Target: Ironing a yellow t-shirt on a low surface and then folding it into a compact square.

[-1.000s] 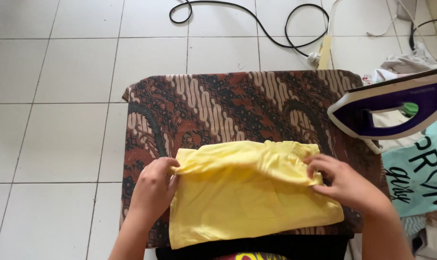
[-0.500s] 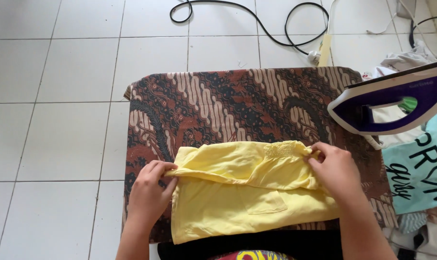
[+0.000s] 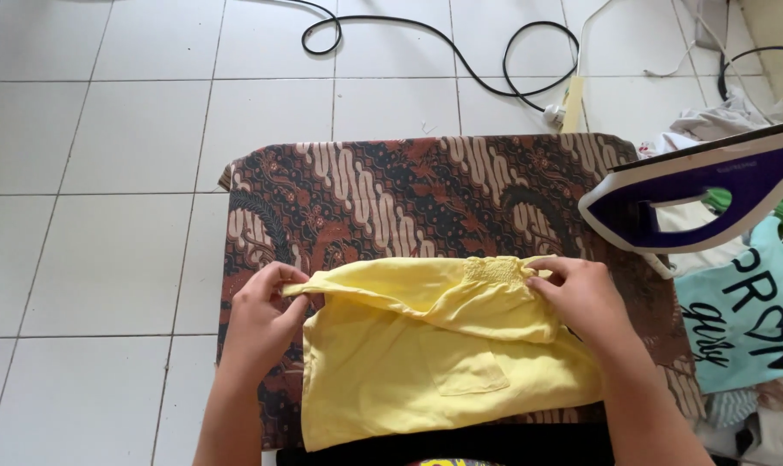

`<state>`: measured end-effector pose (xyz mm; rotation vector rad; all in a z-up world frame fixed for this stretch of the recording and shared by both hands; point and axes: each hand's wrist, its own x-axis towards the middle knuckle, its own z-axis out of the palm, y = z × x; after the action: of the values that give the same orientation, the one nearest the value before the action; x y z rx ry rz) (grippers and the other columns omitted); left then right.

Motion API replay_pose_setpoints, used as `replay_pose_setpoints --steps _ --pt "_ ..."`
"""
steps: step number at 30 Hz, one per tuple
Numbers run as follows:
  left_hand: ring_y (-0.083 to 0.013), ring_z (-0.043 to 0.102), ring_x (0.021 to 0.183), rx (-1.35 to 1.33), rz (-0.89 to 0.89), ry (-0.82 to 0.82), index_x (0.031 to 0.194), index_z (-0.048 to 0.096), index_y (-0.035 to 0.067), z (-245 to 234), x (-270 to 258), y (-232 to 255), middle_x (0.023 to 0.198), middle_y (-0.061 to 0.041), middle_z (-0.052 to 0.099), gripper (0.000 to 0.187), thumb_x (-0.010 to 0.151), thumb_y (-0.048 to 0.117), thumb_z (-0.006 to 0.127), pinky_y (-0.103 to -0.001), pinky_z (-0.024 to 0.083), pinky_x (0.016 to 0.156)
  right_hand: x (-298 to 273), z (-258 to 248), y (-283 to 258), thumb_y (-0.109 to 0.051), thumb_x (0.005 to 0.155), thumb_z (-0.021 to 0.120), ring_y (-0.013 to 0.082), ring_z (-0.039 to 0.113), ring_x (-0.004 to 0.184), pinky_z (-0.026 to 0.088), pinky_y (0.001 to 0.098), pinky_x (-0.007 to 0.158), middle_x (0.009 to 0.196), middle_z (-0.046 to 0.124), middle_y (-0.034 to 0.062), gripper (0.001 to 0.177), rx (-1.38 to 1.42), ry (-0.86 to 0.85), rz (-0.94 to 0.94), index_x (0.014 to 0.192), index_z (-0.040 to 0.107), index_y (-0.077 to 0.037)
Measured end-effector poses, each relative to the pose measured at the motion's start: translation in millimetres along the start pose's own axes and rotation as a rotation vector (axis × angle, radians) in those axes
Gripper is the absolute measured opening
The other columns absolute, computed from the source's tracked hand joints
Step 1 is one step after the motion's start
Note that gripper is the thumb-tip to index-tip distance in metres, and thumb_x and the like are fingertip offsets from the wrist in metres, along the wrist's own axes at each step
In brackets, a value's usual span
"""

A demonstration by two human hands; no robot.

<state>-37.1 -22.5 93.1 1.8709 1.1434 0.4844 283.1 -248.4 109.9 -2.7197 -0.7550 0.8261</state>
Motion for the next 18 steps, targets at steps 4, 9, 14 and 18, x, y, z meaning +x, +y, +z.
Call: replay_pose_setpoints --steps 4,9,14,18 --pt "-0.0240 0.064 0.073 -0.036 -0.074 -0.017 0.089 0.076 0.007 -3.3 -3.7 -7.1 0.083 -0.012 0.075 0.010 0.080 0.004 0.075 -0.035 0.049 0.068 19.4 3.3 22.2 -0.006 0.091 0.072 0.0242 0.065 0.045 0.055 0.0345 0.048 0.061 0.072 0.0187 0.023 0.452 0.114 -0.083 0.113 0.079 -0.007" --pt "-0.0199 0.054 0.067 -0.152 -0.014 -0.030 0.096 0.073 0.005 4.1 40.1 0.2 0.078 -0.014 0.070 0.009 0.087 0.006 0.073 -0.033 0.044 0.062 71.3 -20.0 11.3 -0.002 0.106 0.058 0.0250 0.067 0.051 0.058 0.0349 0.052 0.070 0.068 0.0206 0.015 0.719 0.276 -0.251 0.120 0.064 0.001" --pt "-0.0272 0.071 0.076 -0.130 0.051 0.096 0.104 0.067 0.012 30.5 116.0 7.4 0.084 -0.014 0.071 0.012 0.092 0.012 0.071 -0.037 0.052 0.067 130.6 -34.4 -29.0 -0.002 0.110 0.054 0.0213 0.076 0.074 0.063 0.0314 0.060 0.089 0.074 0.0167 0.008 0.735 0.532 -0.448 0.118 0.055 -0.002" --pt "-0.0338 0.075 0.086 0.010 0.053 0.161 0.108 0.067 0.013 44.2 145.9 13.7 0.092 -0.016 0.074 0.019 0.090 0.010 0.073 -0.043 0.058 0.073 160.8 -20.7 -33.7 -0.001 0.106 0.057 0.0211 0.077 0.082 0.065 0.0309 0.064 0.094 0.075 0.0174 0.012 0.664 0.592 -0.433 0.118 0.058 -0.003"
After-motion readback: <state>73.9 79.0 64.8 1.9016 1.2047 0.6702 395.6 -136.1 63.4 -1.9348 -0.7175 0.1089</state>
